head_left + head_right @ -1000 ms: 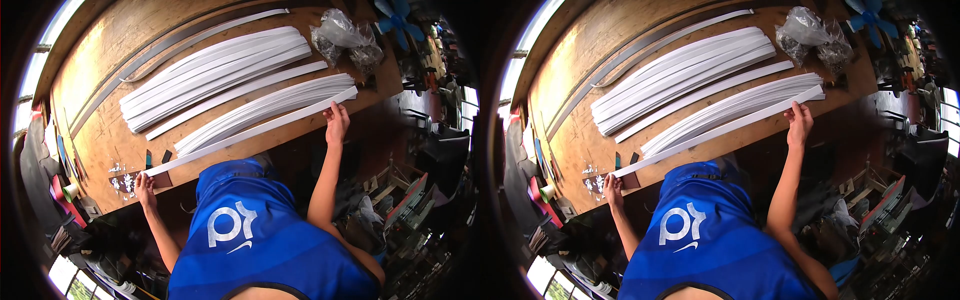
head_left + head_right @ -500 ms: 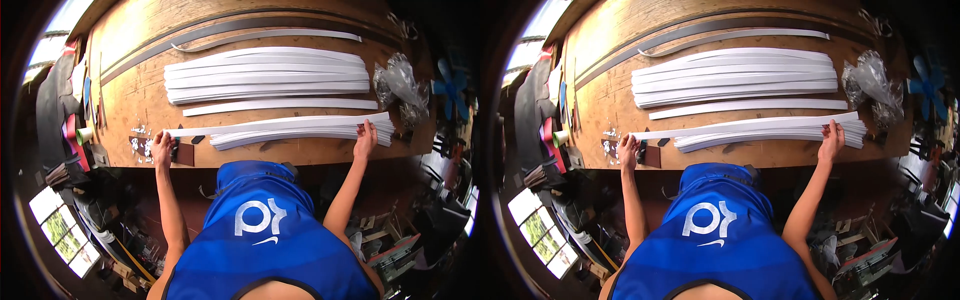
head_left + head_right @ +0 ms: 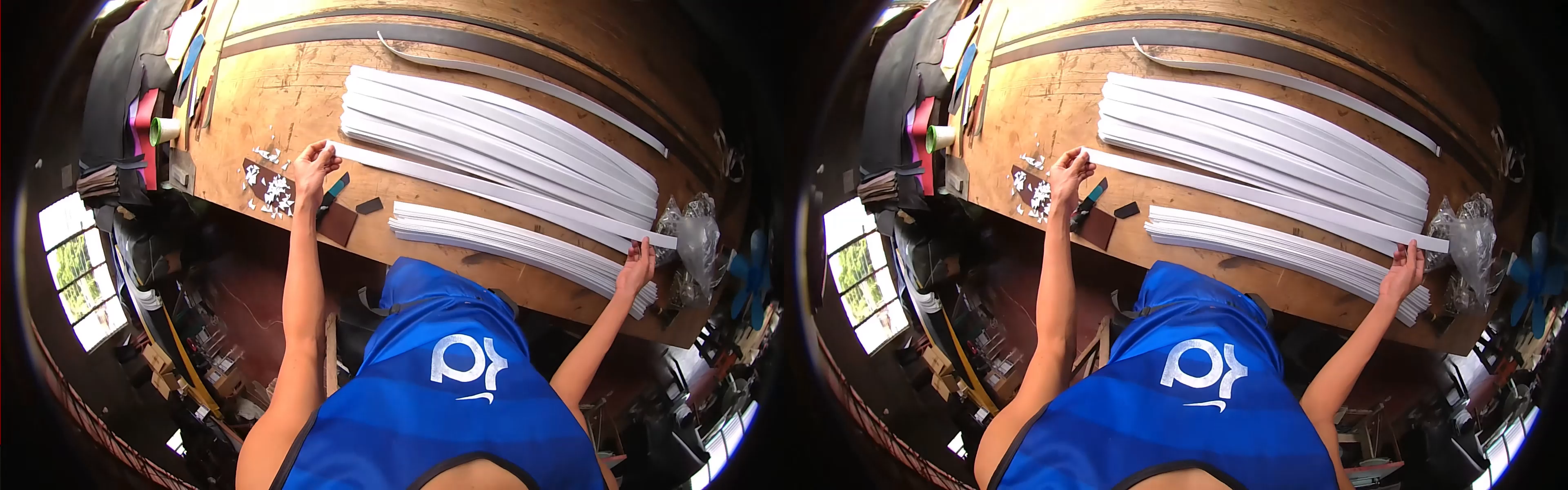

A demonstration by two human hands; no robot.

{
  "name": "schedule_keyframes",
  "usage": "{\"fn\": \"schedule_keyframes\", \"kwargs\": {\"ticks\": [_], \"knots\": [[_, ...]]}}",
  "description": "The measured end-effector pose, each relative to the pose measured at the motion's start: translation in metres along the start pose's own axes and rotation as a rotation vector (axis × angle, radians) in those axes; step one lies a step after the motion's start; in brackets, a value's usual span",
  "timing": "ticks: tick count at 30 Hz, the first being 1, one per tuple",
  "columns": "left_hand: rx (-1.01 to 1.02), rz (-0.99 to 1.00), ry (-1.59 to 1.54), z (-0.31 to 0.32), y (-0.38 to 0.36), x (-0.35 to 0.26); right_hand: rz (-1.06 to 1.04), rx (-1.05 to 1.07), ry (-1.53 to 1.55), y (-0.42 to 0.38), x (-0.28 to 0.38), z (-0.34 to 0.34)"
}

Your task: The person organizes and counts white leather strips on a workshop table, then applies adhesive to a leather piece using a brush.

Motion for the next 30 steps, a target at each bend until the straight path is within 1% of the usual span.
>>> {"fn": "schedule_keyframes", "kwargs": {"ticks": [6,8,13,17,21,23,27,30], "knots": [[0.045,0.003,-0.006,0.005,0.025,-0.003,0.015,-0.022,-0.022,0.000,-0.001,0.013],[0.056,0.009,0.002,0.009,0.037,-0.007,-0.025,-0.006,-0.029,0.002,0.001,0.019],[0.068,0.012,0.003,0.026,0.056,-0.016,-0.023,-0.017,-0.042,0.013,0.000,0.021],[0.103,0.021,-0.009,0.034,0.069,-0.013,-0.017,-0.054,-0.065,0.015,0.004,0.024],[0.113,0.014,-0.003,0.040,0.081,-0.006,-0.023,-0.045,-0.081,0.022,0.001,0.027],[0.110,0.005,0.045,0.042,0.084,-0.003,0.006,-0.045,-0.076,0.023,-0.002,0.029],[0.101,0.009,0.048,0.045,0.087,0.000,0.002,-0.039,-0.122,0.021,0.000,0.034],[0.103,-0.001,0.038,0.043,0.089,0.004,0.057,-0.080,-0.170,0.019,-0.002,0.030]]}}
Point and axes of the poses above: each hand's wrist, its own y-axis towards the middle knuckle, its own z-axis out of the palm, x = y × z, the point moved 7 cm from there along y, towards the middle knuckle, and after that the axes turned 10 degrees about -y, right-handed, at the moved point
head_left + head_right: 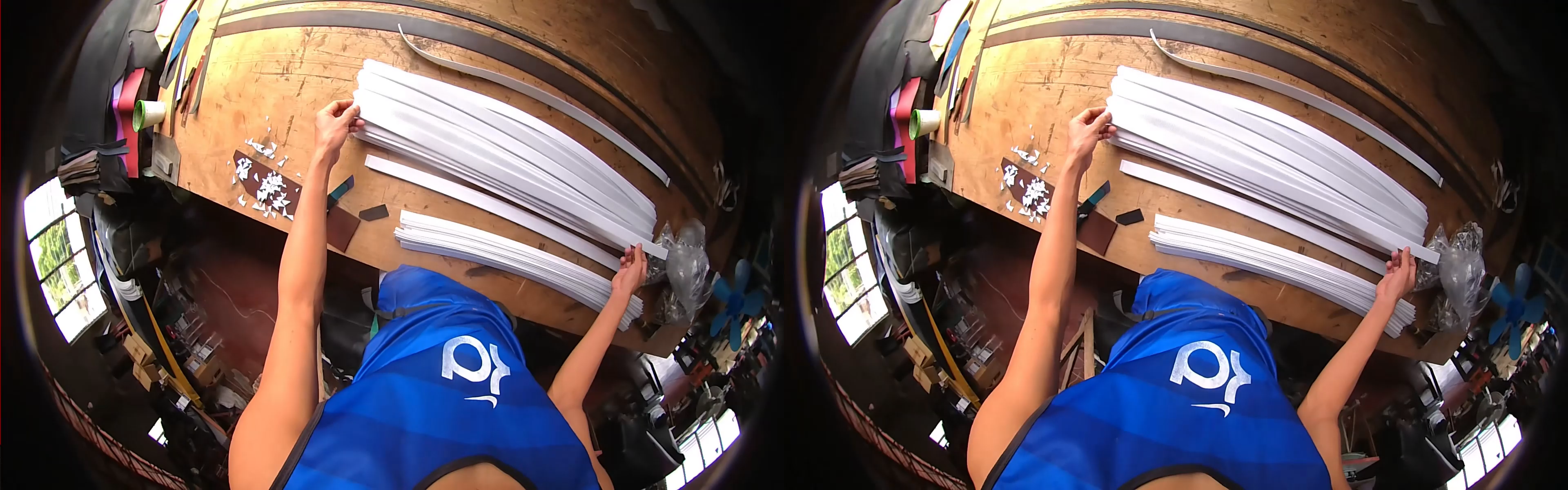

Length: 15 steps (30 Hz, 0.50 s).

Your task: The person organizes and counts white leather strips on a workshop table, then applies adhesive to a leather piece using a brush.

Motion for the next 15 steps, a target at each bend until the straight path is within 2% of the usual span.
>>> {"fn": "schedule_keyframes", "kwargs": {"ticks": [5,12,15], "knots": [[0.002,-0.009,-0.032,0.001,-0.005,-0.001,0.011,0.084,0.042,0.008,-0.008,-0.003],[0.018,-0.004,-0.091,-0.001,-0.009,-0.003,0.060,0.087,0.143,0.009,-0.015,-0.004],[0.029,-0.041,-0.157,0.000,-0.016,-0.003,0.072,0.175,0.211,0.015,-0.022,-0.013]]}}
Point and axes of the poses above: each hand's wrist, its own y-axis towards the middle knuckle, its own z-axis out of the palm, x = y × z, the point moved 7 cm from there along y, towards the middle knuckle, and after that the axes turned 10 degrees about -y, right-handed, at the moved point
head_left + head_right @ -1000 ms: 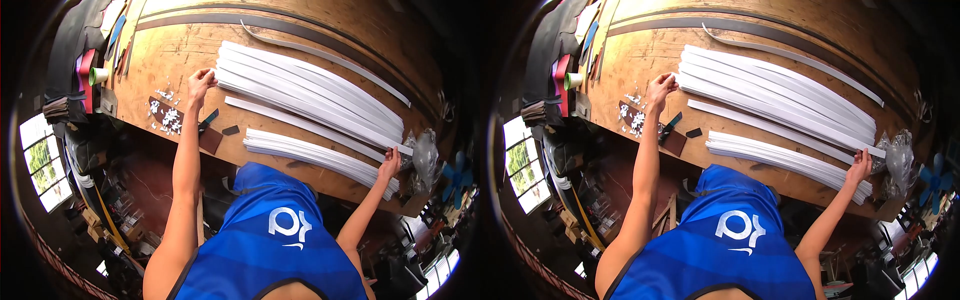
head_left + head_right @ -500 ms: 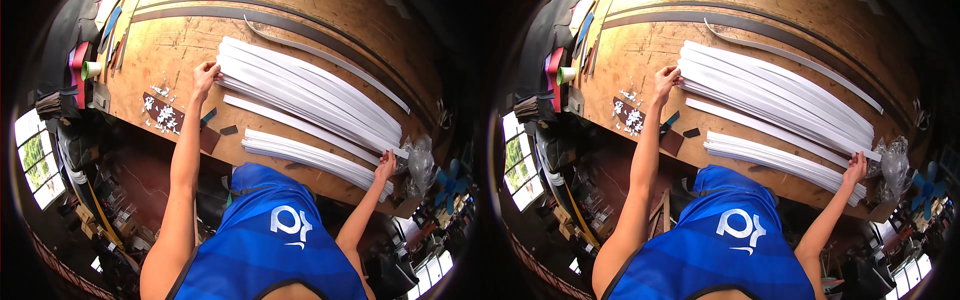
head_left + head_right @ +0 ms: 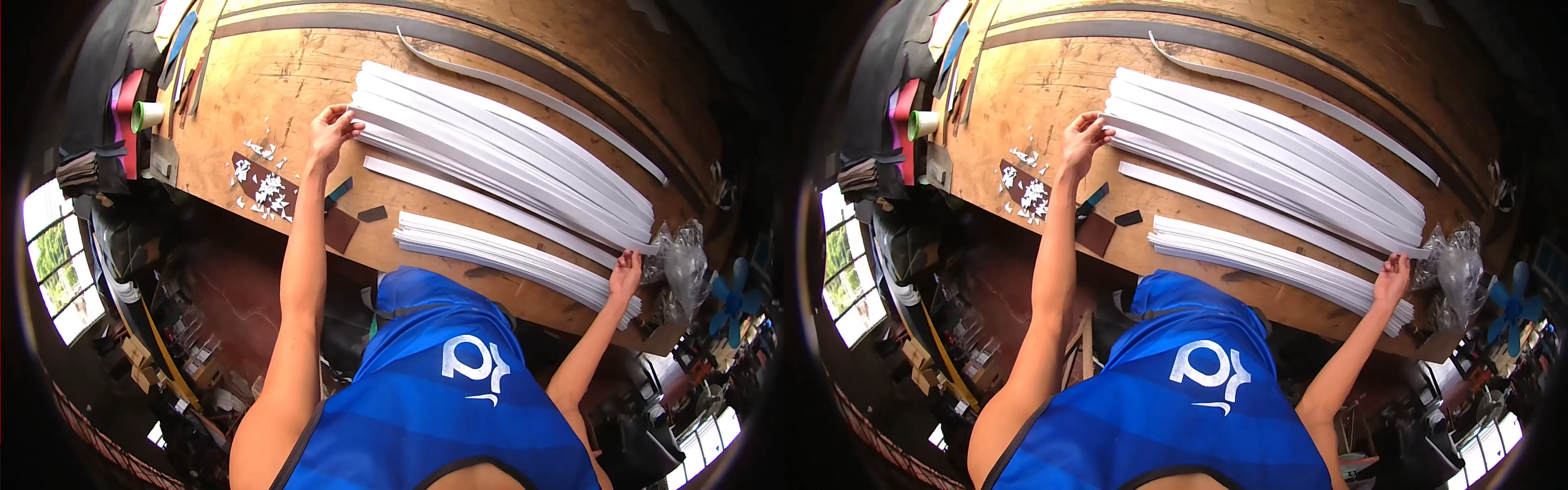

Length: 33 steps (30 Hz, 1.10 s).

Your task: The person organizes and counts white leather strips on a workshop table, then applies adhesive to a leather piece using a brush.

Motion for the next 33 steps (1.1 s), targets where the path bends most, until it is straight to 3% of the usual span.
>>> {"fn": "schedule_keyframes", "kwargs": {"ticks": [2,8,12,14,18,33], "knots": [[0.083,-0.004,-0.264,-0.001,-0.014,-0.006,-0.014,0.159,0.140,-0.003,0.003,-0.001],[0.214,0.014,-0.553,-0.005,-0.061,-0.018,-0.058,0.128,0.371,-0.057,0.029,0.021],[0.212,0.042,-0.389,-0.012,-0.079,-0.018,-0.108,0.299,0.322,-0.066,0.028,0.024],[0.104,0.069,-0.208,-0.016,-0.084,-0.019,-0.064,0.077,0.182,-0.073,0.024,0.018],[0.115,0.084,-0.059,-0.031,-0.077,-0.009,-0.079,0.091,0.029,-0.066,0.012,0.005],[0.115,0.135,0.192,-0.049,-0.065,-0.001,-0.011,-0.029,-0.029,-0.078,0.007,0.008]]}}
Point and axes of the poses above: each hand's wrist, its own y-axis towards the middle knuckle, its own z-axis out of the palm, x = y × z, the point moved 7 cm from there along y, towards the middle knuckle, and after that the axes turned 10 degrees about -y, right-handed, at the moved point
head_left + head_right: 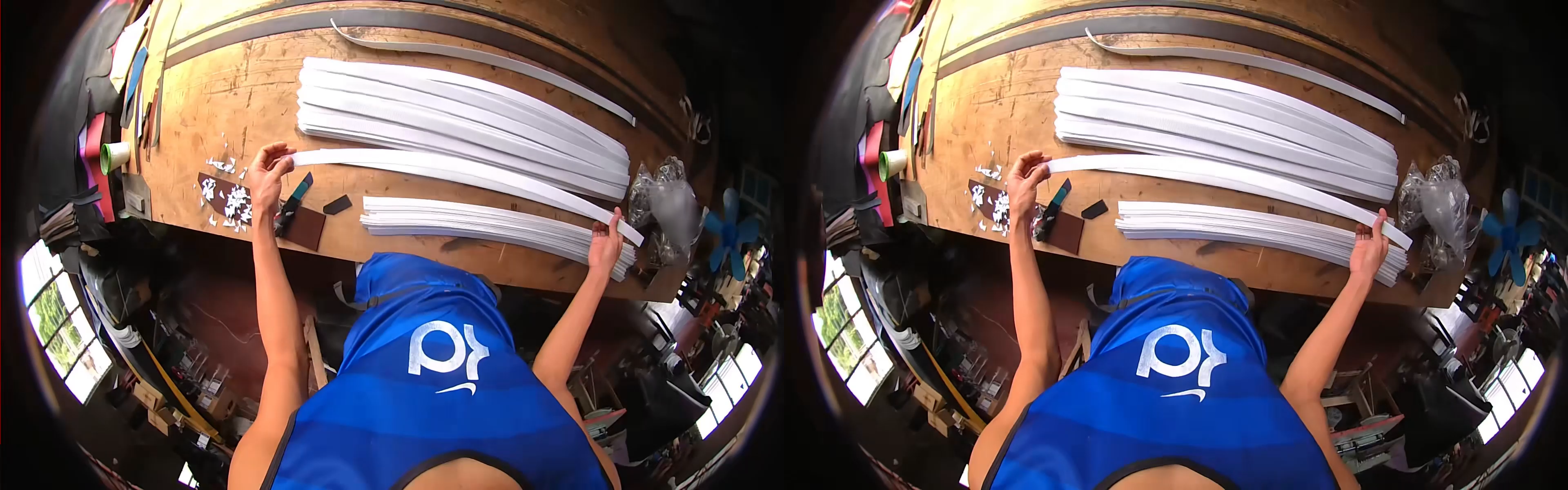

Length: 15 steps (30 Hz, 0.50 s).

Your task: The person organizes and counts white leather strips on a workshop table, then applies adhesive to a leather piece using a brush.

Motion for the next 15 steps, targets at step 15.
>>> {"fn": "schedule_keyframes", "kwargs": {"ticks": [15], "knots": [[-0.001,-0.072,0.167,0.008,0.011,0.032,0.062,-0.089,-0.043,0.017,-0.035,-0.027]]}}
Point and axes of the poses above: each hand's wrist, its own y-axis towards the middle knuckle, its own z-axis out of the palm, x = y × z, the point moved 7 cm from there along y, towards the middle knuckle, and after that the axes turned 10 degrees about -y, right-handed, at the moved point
